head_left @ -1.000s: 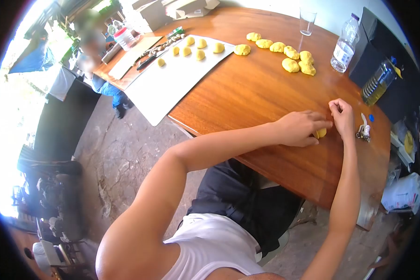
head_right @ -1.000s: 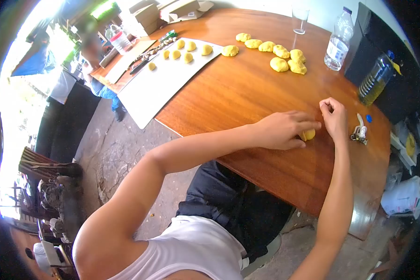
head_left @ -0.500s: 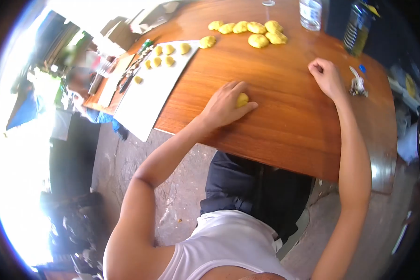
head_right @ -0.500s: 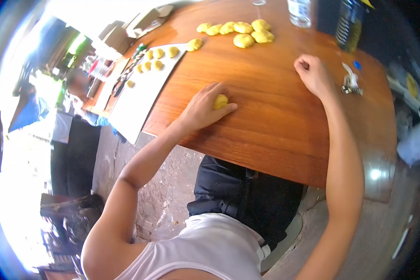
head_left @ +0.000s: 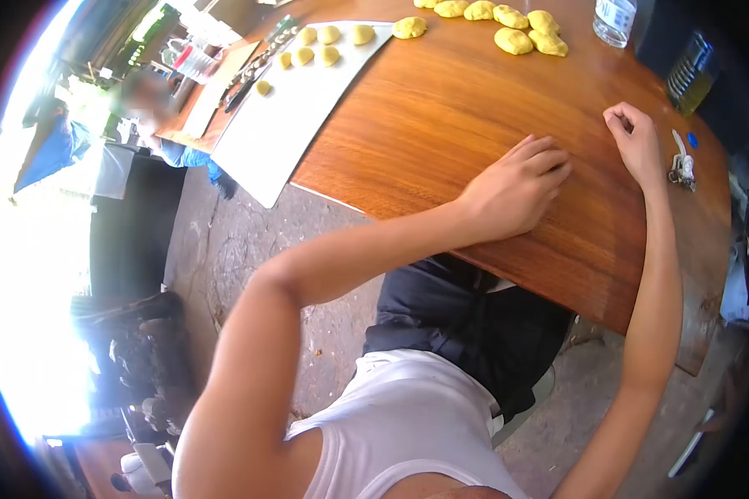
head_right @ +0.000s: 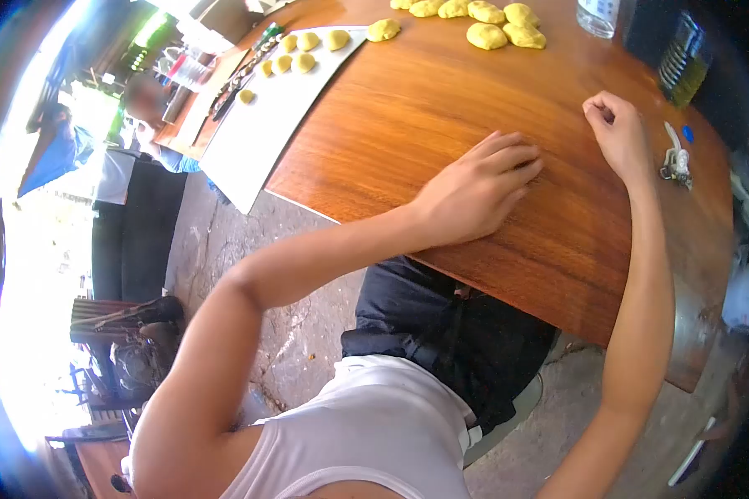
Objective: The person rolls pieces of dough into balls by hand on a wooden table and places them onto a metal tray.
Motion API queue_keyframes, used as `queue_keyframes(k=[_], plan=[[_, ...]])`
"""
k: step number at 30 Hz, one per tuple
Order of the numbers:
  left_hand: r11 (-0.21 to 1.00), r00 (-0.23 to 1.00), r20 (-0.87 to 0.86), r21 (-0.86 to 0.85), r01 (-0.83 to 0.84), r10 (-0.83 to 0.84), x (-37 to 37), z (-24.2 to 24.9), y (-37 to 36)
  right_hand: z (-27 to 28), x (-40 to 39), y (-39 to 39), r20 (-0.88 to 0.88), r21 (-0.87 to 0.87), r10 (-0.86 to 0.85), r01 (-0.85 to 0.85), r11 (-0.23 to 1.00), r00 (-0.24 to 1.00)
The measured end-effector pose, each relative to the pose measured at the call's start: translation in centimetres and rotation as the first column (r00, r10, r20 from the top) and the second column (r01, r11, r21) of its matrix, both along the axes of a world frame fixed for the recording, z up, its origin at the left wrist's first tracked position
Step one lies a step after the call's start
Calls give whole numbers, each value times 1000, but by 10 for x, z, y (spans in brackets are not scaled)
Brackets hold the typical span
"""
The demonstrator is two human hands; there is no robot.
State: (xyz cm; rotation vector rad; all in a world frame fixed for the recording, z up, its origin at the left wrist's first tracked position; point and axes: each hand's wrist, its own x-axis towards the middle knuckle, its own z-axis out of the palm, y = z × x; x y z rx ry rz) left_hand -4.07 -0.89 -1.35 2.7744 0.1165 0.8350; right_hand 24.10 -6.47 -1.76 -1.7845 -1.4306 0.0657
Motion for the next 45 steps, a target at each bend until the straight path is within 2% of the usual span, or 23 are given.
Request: queue_keyframes(k=[3, 5, 9, 11, 12, 14, 16, 17, 19, 20, 22, 24, 26, 28, 30, 32, 33, 36, 39, 41, 43, 45], plan=[[993, 996, -77, -115, 27, -36, -61, 4, 9, -2, 4, 0, 29, -50, -41, 43, 998, 999], [986, 985, -154, -139, -93, 71, -75, 7, 32, -2, 2, 4, 26, -64, -35, 37, 997, 999], [990, 991, -28, -47, -133, 132, 3, 2, 59, 6, -7, 4, 9, -52, -94, 95, 994, 995], [976, 976, -112, -89, -197, 187, 41, 11, 50, 10, -10, 2, -2, -86, -121, 120, 989, 993], [976, 976, -112, -90, -199, 189, 39, 12, 44, 4, -6, 3, -8, -45, -94, 93, 995, 996], [993, 989, -136, -94, -68, 54, 25, 11, 19, 0, 1, 2, -8, -17, -46, 46, 999, 999], [996, 997, -58, -81, 42, -47, -19, 8, -5, -3, -1, 2, -18, 10, -6, 6, 1000, 1000], [996, 997, -66, -81, 42, -47, -39, 7, 0, -1, -2, 1, -10, 6, -4, 4, 1000, 1000], [986, 997, -76, -165, -9, -4, -75, 6, 10, -1, -1, 0, -10, -8, -4, 4, 1000, 1000], [986, 993, -86, -133, -97, 86, -81, 9, 21, -1, 0, 2, -11, -23, -3, 3, 1000, 1000], [963, 961, -109, -63, -263, 255, -72, 11, 58, 0, 0, 4, -7, -30, -6, 6, 1000, 1000], [960, 962, -41, -64, -273, 271, -35, 8, 79, 3, -4, 7, 0, -51, -56, 56, 997, 998], [980, 981, 16, 39, -193, 193, 6, 5, 76, -1, 0, 9, 6, -39, -41, 41, 998, 999], [987, 987, -13, -25, -159, 159, 26, 4, 53, -4, 4, 8, 10, -35, -21, 22, 999, 1000], [988, 991, -44, -84, -133, 130, 14, 4, 32, -4, 3, 6, 15, -24, -12, 12, 1000, 1000], [999, 999, 38, 29, -25, 24, -17, 1, 11, -2, 1, 3, 4, -35, -9, 9, 999, 1000], [999, 999, 39, 31, -32, 30, -37, 1, 7, -1, 1, 2, -2, -54, -15, 15, 998, 1000], [1000, 999, -47, -15, -20, 19, -85, 9, 13, 0, 1, 1, -10, -82, -14, 13, 997, 1000], [953, 967, -220, -244, -182, 128, -77, 13, 60, 4, -4, 2, 17, -89, -28, 30, 996, 999], [991, 987, -86, -17, -136, 134, -31, 6, 93, 6, -5, 2, 38, -81, -47, 50, 995, 998], [993, 991, -67, 3, -119, 119, 16, -5, 85, 3, -3, 5, 36, -64, -59, 61, 996, 998], [994, 993, -47, 32, -105, 106, 24, -5, 75, 2, -2, 4, 29, -70, -47, 49, 996, 998]])
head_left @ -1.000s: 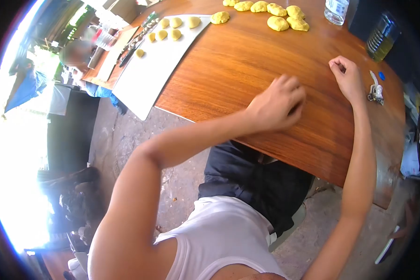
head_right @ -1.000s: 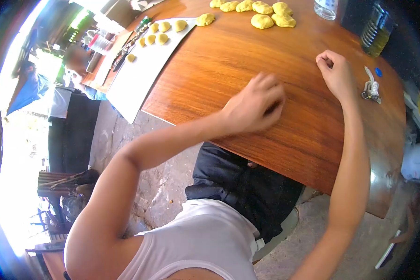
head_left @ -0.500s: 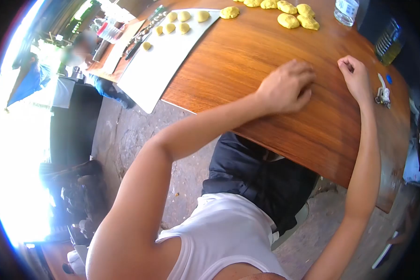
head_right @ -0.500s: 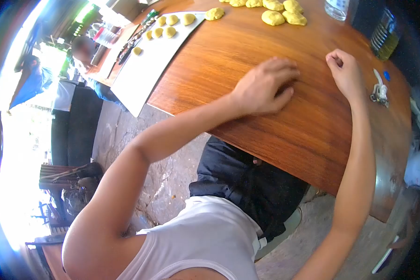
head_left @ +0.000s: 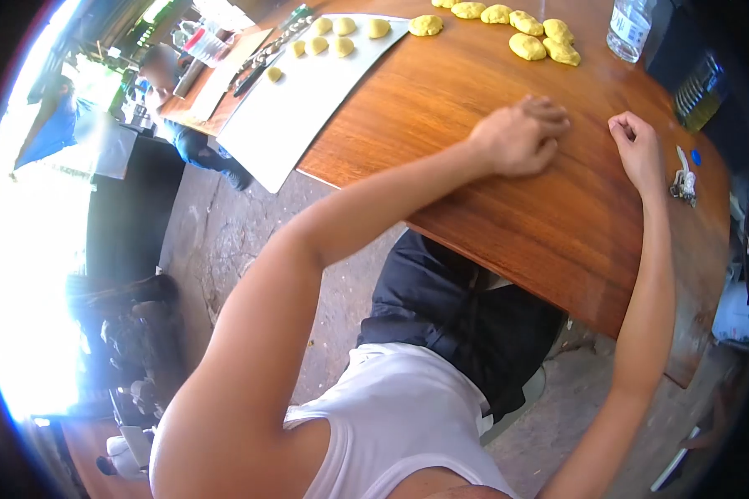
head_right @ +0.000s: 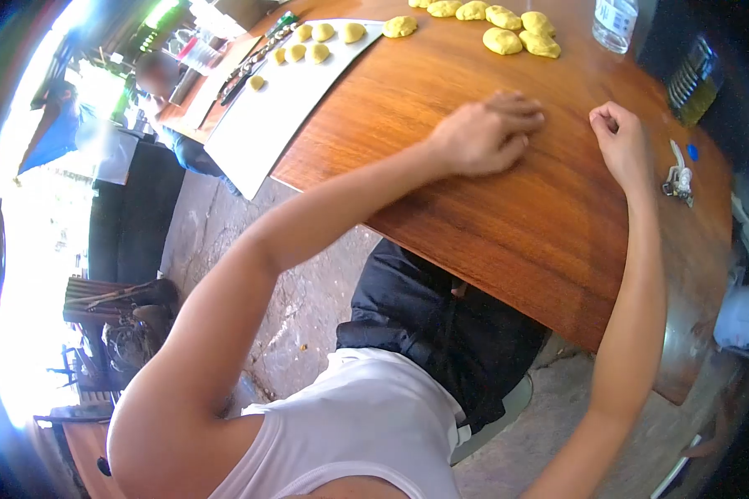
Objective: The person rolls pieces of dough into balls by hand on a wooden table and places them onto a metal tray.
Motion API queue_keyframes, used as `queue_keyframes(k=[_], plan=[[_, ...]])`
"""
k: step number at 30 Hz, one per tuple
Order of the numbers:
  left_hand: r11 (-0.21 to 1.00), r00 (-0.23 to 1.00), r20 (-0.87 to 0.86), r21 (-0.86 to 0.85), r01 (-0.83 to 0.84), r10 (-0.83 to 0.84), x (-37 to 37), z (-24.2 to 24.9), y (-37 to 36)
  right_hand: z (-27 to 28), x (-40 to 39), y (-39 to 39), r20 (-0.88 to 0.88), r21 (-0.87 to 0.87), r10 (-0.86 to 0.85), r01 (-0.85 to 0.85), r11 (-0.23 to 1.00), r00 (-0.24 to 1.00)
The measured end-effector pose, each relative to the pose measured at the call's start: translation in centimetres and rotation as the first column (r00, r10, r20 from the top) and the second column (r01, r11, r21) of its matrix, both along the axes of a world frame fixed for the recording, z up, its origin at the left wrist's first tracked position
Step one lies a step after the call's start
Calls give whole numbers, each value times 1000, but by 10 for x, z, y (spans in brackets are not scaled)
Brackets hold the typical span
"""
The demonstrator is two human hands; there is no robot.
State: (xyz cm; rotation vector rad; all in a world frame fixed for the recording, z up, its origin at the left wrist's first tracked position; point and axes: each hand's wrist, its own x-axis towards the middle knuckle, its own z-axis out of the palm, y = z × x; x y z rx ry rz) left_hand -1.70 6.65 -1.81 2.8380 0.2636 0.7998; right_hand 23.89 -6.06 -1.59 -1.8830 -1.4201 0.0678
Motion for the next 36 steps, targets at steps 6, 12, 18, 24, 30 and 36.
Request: queue_keyframes(k=[6, 12, 18, 24, 30, 36], plan=[[952, 979, -52, -245, 181, -199, -92, 15, -55, 6, -1, -5, 9, -11, 7, -7, 1000, 1000], [996, 995, -69, -62, 69, -73, -49, 10, -1, 1, 2, 0, 18, -2, 40, -40, 999, 999], [994, 995, 28, -51, 95, -94, -33, 1, -75, 8, -4, -6, -6, -55, 3, -4, 998, 1000], [986, 988, -150, -165, 17, -42, -120, 26, -76, 3, -5, -10, -29, -8, 45, -45, 999, 999], [995, 993, -76, -53, 82, -86, -29, 18, -40, 10, -13, -7, -21, -26, -18, 18, 1000, 1000], [974, 977, -104, -152, 167, -184, -70, 23, -86, 11, -10, -13, -29, -38, -26, 24, 999, 999]])
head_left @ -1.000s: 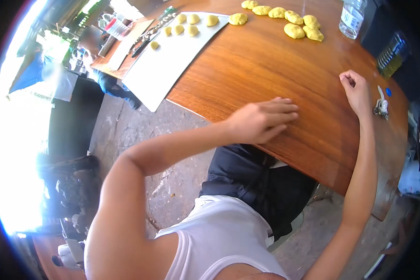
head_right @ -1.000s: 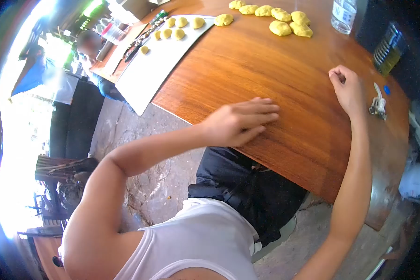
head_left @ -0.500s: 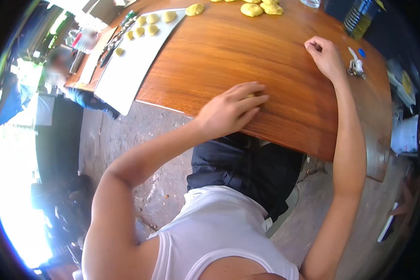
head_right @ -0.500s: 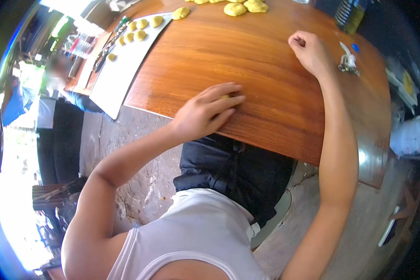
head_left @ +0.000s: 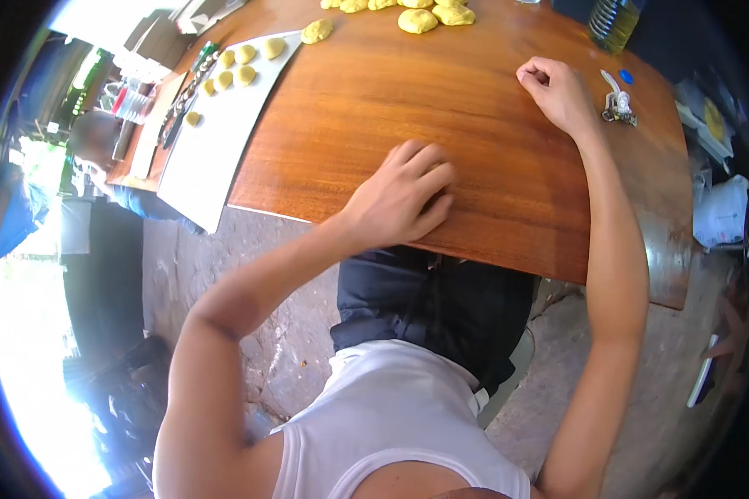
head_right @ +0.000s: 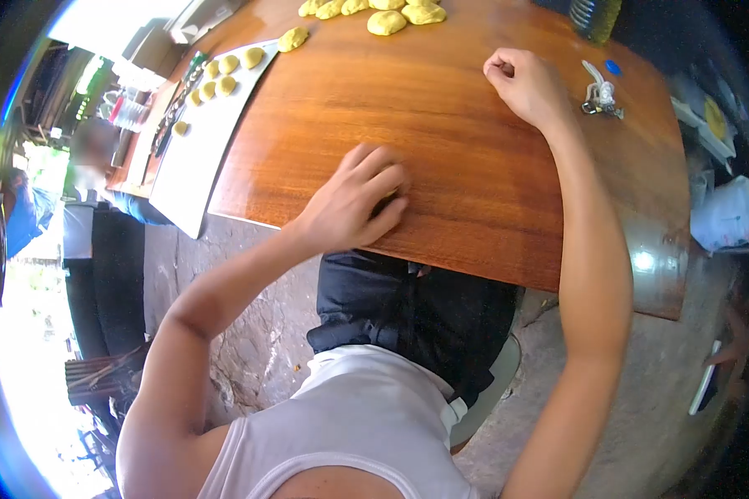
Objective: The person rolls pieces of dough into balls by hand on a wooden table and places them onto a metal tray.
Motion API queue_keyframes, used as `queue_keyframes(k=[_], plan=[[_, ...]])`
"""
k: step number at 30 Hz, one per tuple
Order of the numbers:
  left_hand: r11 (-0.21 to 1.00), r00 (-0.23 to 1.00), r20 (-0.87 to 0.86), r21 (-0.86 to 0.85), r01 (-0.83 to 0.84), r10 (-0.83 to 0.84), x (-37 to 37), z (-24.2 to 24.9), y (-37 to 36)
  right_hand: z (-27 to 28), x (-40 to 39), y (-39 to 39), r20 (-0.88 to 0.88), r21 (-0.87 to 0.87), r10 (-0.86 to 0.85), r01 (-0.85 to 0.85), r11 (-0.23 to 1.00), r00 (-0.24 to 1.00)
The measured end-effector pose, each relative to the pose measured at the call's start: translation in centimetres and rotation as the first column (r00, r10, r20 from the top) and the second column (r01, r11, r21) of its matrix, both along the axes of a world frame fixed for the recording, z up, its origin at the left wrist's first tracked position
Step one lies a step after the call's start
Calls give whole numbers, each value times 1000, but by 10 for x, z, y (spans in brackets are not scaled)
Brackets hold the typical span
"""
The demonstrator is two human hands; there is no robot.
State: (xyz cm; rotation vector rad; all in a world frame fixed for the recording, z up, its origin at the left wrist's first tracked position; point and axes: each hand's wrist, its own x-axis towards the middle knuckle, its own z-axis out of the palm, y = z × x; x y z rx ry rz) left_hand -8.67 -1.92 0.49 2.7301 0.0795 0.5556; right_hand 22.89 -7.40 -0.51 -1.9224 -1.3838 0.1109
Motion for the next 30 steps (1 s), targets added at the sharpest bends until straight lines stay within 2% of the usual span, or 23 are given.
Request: queue_keyframes(k=[2, 4, 6, 8, 9, 11, 12, 14, 17, 19, 20, 22, 23, 25, 27, 28, 30], plan=[[993, 998, 17, 99, -70, 68, -31, -5, 1, -3, 3, 3, 9, 5, 31, -31, 999, 999], [993, 996, -35, 88, -74, 77, -41, -2, 22, -6, 5, 7, 2, 5, 25, -25, 1000, 1000], [993, 993, -82, 80, -84, 91, -27, -2, 43, -6, 2, 8, 0, 10, 25, -25, 1000, 1000], [979, 981, -47, 86, -184, 189, 6, 2, 68, -2, 1, 7, 11, -7, 4, -4, 1000, 1000], [980, 982, -41, 88, -178, 182, 20, 2, 67, -2, 2, 6, 17, -3, -3, 3, 1000, 1000], [999, 1000, 23, 35, -12, 11, 48, 1, 58, -5, 3, 8, 15, -4, -6, 6, 1000, 1000], [999, 1000, 26, 42, -11, 10, 48, 4, 51, -3, 3, 8, 18, 3, -7, 7, 1000, 1000], [999, 997, -64, -16, 39, -40, 32, 10, 23, 2, 0, 5, -27, -22, 15, -15, 1000, 1000], [998, 998, -38, -53, 44, -46, -19, 2, 13, -4, -1, 4, -37, 60, 42, -39, 997, 998], [997, 997, -71, 70, -24, 29, -58, -3, 29, -4, 2, 6, -37, 43, 43, -42, 998, 998], [998, 997, -75, 65, -25, 30, -56, -6, 34, -3, 0, 6, -35, 32, 49, -48, 998, 998], [976, 974, -68, -8, -218, 217, -34, 3, 58, 1, -5, 5, -13, 21, 26, -26, 999, 1000], [976, 974, -63, -5, -217, 217, -18, 5, 67, 4, -6, 5, 13, 11, 1, -2, 1000, 1000], [997, 997, 35, 30, -69, 68, 23, 2, 67, 1, -5, 7, 26, 25, -6, 6, 1000, 1000], [1000, 999, 38, 20, -11, 10, 45, 3, 44, -1, -3, 7, 38, 36, -7, 6, 999, 999], [999, 998, 32, 6, 47, -47, 47, 5, 36, 0, -4, 6, -1, 35, 7, -7, 999, 1000], [999, 999, 9, -23, 34, -34, 24, 7, 17, 0, -4, 4, -38, 37, 24, -23, 999, 999]])
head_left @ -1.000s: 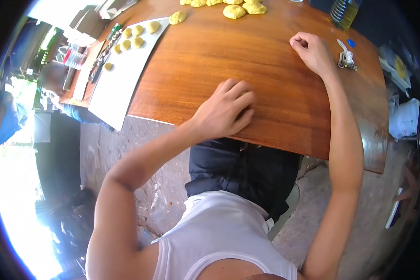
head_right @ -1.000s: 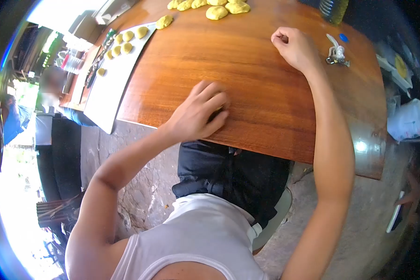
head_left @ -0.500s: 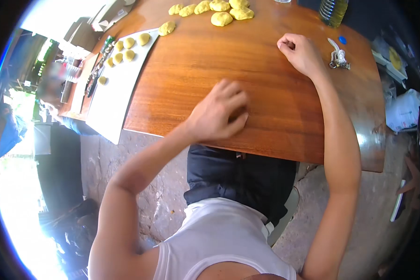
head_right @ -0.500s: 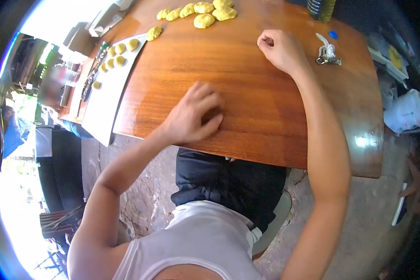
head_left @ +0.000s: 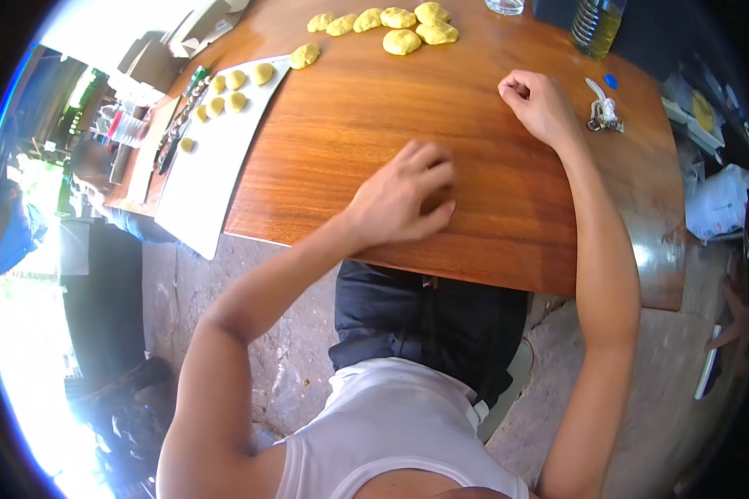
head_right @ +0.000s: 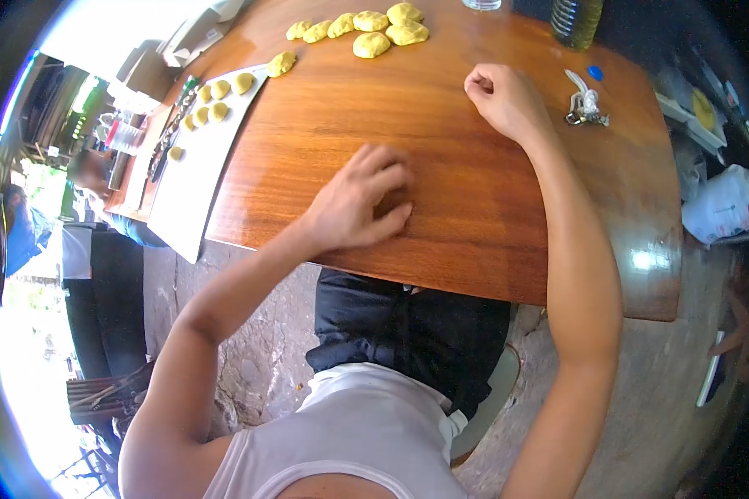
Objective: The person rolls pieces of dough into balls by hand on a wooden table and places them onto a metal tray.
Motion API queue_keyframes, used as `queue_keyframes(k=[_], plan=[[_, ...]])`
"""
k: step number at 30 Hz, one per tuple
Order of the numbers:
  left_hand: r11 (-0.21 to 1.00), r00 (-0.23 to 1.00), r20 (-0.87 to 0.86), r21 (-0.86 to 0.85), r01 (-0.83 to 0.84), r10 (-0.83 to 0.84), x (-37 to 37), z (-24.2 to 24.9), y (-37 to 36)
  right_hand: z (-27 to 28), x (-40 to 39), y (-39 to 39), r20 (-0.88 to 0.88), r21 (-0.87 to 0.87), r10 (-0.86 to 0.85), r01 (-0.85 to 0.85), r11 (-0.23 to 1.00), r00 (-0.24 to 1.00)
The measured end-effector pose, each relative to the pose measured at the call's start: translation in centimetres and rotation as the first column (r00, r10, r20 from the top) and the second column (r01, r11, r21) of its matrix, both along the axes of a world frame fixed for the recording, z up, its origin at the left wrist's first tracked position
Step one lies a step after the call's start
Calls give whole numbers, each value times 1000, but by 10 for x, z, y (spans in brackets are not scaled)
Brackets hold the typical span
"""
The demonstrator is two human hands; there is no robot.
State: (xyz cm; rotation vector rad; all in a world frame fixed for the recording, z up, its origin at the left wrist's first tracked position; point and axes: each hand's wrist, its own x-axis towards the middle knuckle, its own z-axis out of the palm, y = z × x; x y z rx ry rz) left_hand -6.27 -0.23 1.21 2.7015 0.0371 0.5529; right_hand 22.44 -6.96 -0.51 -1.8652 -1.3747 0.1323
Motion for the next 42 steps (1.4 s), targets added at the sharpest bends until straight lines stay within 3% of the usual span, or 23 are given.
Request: queue_keyframes(k=[2, 6, 10, 11, 13, 15, 20, 22, 23, 27, 30, 32, 33, 37, 39, 42], plan=[[999, 1000, -31, -32, -8, 7, -30, -2, -13, -2, 0, -2, -11, 11, 2, -2, 1000, 1000], [992, 994, -54, 92, -92, 97, -73, -7, 7, 0, 1, 0, -50, -31, 50, -51, 998, 998], [973, 978, -31, 113, -202, 207, -22, -2, 37, -1, -1, 2, 21, -29, -13, 14, 999, 1000], [973, 979, -25, 114, -199, 203, -4, -4, 39, -1, -2, 2, 46, -8, -31, 31, 999, 998], [996, 999, 23, 80, -28, 26, 29, -6, 34, -2, 0, 2, 49, -6, -29, 30, 1000, 998], [997, 1000, 9, 71, 9, -9, 33, -5, 12, 0, 1, 1, 45, -4, -20, 20, 1000, 999], [999, 1000, -9, 40, -24, 24, -38, -6, -25, -4, 3, -1, 20, 19, 19, -20, 1000, 1000], [976, 992, -36, 183, -115, 124, -75, -21, -12, -5, 6, 0, -9, 16, 43, -43, 999, 999], [978, 991, -46, 176, -113, 123, -80, -19, -3, -6, 5, 1, -33, 26, 68, -67, 997, 997], [952, 948, -92, 62, -299, 304, -36, -2, 50, -1, -1, 3, 42, -1, -13, 13, 1000, 999], [967, 979, 51, 150, -205, 200, 19, -11, 46, 0, 2, 4, 85, 2, -24, 23, 1000, 996], [980, 985, -28, 112, -166, 170, 22, -3, 23, 0, 1, 3, 21, -9, -14, 14, 1000, 1000], [990, 985, -109, 68, -125, 132, 17, 0, 12, 2, 0, 2, 25, -7, -9, 9, 1000, 1000], [991, 987, -85, 16, -133, 134, -53, -3, -16, 2, 1, 0, 3, -33, 8, -8, 999, 1000], [978, 977, -125, 138, -158, 175, -90, -19, -7, -2, 4, 0, 10, -13, 35, -35, 999, 999], [958, 945, -156, 52, -283, 287, -83, -10, 42, -6, 1, 5, 0, 13, 22, -22, 1000, 1000]])
